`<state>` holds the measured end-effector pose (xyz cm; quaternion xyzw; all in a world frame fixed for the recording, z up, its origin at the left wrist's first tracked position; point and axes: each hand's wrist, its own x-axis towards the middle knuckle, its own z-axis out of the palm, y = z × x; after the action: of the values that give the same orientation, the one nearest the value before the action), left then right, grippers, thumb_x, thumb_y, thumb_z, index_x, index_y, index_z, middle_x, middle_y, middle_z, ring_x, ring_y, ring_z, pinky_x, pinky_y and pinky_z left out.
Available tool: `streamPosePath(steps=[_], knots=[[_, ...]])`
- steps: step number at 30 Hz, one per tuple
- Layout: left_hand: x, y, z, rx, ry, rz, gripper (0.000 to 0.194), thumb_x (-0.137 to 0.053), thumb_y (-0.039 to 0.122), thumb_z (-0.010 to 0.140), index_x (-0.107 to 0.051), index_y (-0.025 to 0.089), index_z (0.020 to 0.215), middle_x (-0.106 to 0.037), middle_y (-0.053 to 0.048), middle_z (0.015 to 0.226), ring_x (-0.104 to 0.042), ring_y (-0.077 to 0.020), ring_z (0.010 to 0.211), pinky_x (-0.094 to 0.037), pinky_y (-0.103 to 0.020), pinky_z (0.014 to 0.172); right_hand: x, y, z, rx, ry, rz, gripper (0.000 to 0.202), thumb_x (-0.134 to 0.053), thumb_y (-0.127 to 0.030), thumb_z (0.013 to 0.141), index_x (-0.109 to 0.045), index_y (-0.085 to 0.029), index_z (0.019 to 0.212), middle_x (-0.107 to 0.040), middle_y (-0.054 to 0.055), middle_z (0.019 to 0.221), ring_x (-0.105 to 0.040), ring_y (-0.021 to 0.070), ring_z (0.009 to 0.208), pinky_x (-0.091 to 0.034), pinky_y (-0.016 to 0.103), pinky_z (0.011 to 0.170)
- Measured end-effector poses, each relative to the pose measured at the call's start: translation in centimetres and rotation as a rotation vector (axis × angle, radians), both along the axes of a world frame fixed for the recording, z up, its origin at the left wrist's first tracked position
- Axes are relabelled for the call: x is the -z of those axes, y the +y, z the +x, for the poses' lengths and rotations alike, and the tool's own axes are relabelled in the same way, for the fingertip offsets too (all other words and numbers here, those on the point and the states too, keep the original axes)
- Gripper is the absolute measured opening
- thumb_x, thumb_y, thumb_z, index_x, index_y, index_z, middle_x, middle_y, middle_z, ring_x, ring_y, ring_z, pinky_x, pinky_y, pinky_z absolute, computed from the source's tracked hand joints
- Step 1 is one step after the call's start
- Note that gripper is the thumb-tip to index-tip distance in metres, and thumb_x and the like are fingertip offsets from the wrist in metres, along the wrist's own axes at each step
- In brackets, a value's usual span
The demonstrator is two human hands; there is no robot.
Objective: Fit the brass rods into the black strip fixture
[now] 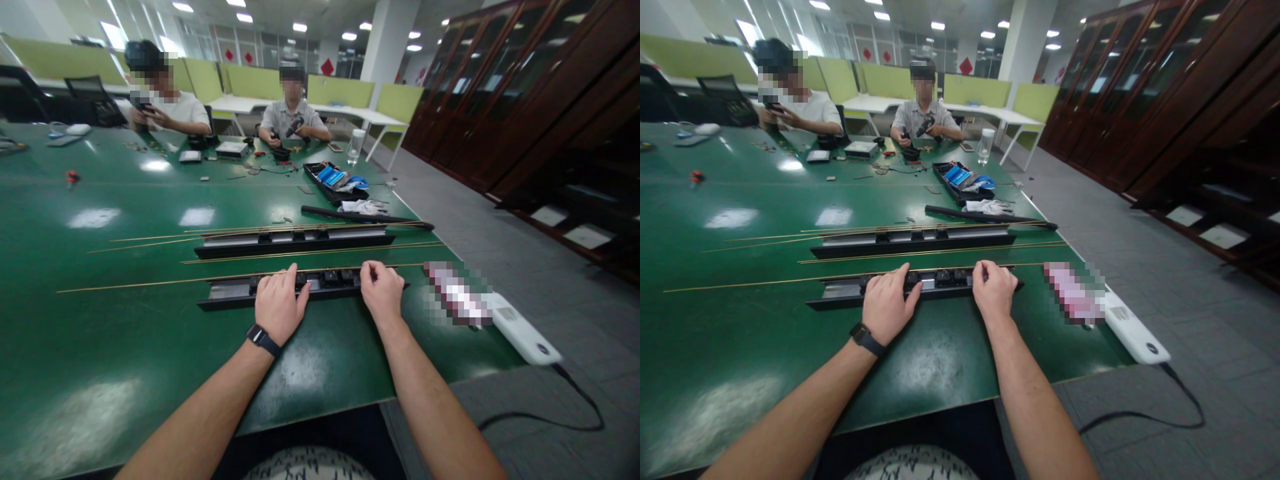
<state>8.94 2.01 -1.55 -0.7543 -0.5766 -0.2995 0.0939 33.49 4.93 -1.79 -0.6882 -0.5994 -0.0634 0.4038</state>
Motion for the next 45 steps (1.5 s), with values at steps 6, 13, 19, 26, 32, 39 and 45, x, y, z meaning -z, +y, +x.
streamPosePath(steps=[6,13,19,26,32,39,45], knots=[[-0.1,0.0,0.0,0.0,-0.001,-0.018,0.052,-0.049,0.045,0.106,-0.06,0.008,0.14,-0.077,-0.018,0.115,-0.071,-0.0325,0.111,-0.045,-0.046,0.098,0.0,0.2,0.4,0.124,-0.015,-0.003,0.031,-0.053,-0.037,0.099,-0.078,-0.02,0.091,-0.073,0.007,0.08,-0.06,0.0244,0.083,-0.036,0.037,0.083],[0.0,0.0,0.0,-0.006,-0.004,-0.02,0.051,-0.047,0.046,0.106,-0.059,0.011,0.141,-0.077,-0.018,0.114,-0.071,-0.0324,0.11,-0.045,-0.046,0.098,-0.2,0.0,0.1,-0.008,0.014,-0.008,0.034,-0.051,-0.04,0.101,-0.079,-0.022,0.095,-0.075,0.006,0.08,-0.061,0.0228,0.079,-0.039,0.035,0.083],[0.1,0.0,-0.1,-0.005,-0.008,-0.023,0.052,-0.048,0.046,0.105,-0.059,0.009,0.141,-0.077,-0.019,0.114,-0.071,-0.033,0.11,-0.046,-0.047,0.098,-0.2,0.2,0.7,0.14,-0.012,-0.012,0.031,-0.053,-0.035,0.099,-0.078,-0.02,0.09,-0.074,0.008,0.08,-0.059,0.0239,0.08,-0.036,0.035,0.08],[0.1,0.0,0.0,-0.006,0.002,-0.008,0.053,-0.048,0.045,0.106,-0.059,0.008,0.141,-0.077,-0.018,0.113,-0.071,-0.0321,0.109,-0.045,-0.046,0.098,-0.2,0.0,0.5,0.052,0.005,0.004,0.031,-0.052,-0.036,0.1,-0.078,-0.021,0.094,-0.073,0.005,0.078,-0.061,0.0215,0.076,-0.038,0.034,0.083],[0.0,0.0,0.0,-0.008,0.014,0.001,0.052,-0.05,0.045,0.106,-0.06,0.007,0.14,-0.077,-0.017,0.112,-0.071,-0.0314,0.109,-0.045,-0.045,0.098,-0.1,0.1,0.1,0.009,-0.015,-0.007,0.035,-0.052,-0.039,0.1,-0.079,-0.02,0.092,-0.072,0.006,0.075,-0.061,0.0222,0.076,-0.039,0.034,0.081],[0.0,0.0,-0.1,-0.011,0.02,0.001,0.051,-0.051,0.045,0.105,-0.061,0.007,0.138,-0.077,-0.017,0.112,-0.072,-0.0315,0.109,-0.046,-0.045,0.097,-0.4,0.2,1.0,0.166,0.003,-0.032,0.03,-0.052,-0.033,0.099,-0.078,-0.019,0.091,-0.073,0.007,0.079,-0.058,0.0222,0.077,-0.036,0.034,0.08],[0.1,0.1,0.1,-0.009,0.013,0.005,0.052,-0.051,0.046,0.105,-0.06,0.007,0.139,-0.077,-0.017,0.113,-0.071,-0.0317,0.109,-0.046,-0.046,0.097,-0.2,-0.1,0.2,-0.005,0.013,-0.019,0.031,-0.053,-0.037,0.1,-0.078,-0.02,0.093,-0.073,0.005,0.077,-0.061,0.0208,0.076,-0.038,0.033,0.083]])
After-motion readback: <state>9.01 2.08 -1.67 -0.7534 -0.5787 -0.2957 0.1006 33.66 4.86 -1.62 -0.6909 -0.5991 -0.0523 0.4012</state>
